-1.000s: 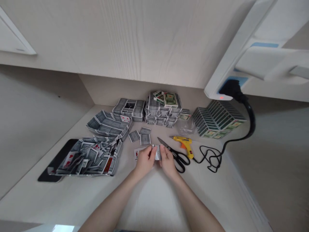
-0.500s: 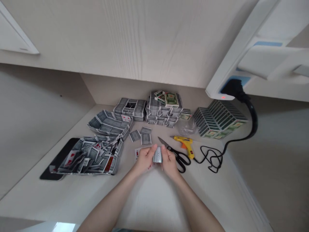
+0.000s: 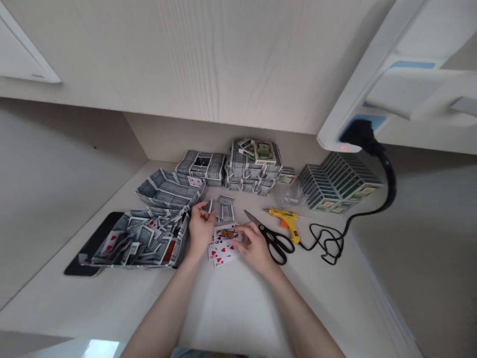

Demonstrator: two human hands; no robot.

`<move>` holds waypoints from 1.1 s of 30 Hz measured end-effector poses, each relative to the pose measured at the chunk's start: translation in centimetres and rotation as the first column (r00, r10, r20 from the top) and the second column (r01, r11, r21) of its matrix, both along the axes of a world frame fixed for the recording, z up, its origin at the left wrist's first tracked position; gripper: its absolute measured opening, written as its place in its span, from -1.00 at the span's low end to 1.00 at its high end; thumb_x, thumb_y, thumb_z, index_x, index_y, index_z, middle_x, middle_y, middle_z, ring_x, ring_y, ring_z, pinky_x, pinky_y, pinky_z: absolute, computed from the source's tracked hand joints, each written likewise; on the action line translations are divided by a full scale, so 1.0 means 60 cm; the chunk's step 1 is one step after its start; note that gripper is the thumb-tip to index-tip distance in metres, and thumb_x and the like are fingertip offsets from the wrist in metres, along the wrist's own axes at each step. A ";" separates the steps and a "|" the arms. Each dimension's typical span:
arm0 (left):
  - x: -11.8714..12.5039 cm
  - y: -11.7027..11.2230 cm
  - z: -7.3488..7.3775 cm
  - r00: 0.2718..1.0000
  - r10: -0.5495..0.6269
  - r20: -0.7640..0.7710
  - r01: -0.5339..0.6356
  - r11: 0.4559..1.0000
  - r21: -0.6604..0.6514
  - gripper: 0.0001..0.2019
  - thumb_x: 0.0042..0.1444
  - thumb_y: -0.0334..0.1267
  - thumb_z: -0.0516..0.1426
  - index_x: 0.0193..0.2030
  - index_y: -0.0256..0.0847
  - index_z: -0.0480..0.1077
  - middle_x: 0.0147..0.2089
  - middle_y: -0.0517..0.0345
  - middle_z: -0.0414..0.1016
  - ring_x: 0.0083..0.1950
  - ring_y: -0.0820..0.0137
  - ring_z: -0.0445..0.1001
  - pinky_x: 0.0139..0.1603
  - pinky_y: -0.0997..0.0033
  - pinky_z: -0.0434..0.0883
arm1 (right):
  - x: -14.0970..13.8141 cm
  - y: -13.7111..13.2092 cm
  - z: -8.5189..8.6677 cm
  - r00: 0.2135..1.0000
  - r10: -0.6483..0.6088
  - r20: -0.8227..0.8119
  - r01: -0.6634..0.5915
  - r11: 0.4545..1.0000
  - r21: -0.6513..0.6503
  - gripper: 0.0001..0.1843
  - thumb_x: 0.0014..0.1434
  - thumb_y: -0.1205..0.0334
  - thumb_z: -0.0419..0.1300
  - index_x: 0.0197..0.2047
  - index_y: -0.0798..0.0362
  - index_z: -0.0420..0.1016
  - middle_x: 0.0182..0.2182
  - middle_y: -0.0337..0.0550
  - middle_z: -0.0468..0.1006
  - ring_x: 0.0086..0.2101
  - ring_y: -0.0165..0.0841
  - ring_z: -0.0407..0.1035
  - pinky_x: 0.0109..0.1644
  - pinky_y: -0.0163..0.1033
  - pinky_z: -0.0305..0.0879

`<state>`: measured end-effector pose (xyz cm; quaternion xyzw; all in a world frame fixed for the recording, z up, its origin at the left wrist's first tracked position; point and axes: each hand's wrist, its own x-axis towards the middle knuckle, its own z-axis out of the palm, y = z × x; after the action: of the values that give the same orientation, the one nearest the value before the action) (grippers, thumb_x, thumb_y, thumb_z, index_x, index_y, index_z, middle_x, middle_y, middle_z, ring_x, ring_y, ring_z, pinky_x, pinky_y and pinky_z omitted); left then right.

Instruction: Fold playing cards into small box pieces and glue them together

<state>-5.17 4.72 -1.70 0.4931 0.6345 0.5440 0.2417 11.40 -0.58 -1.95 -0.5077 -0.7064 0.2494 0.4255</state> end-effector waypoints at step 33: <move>-0.002 -0.040 0.047 0.459 -0.584 -0.669 0.563 0.774 -0.289 -0.43 -0.31 -0.04 0.29 -0.07 -0.10 0.39 -0.15 0.09 0.36 -0.08 0.21 0.27 -0.06 0.26 0.27 | 0.031 0.027 -0.021 0.864 -0.403 -0.301 0.425 0.905 0.009 -0.43 -0.15 0.07 0.30 -0.03 0.03 0.33 -0.12 -0.03 0.22 -0.11 -0.23 0.27 -0.13 -0.12 0.34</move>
<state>-5.32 2.32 1.12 0.8471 0.4792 0.1793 0.1438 13.24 1.02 -3.20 -0.5888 -0.5190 0.1978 0.5873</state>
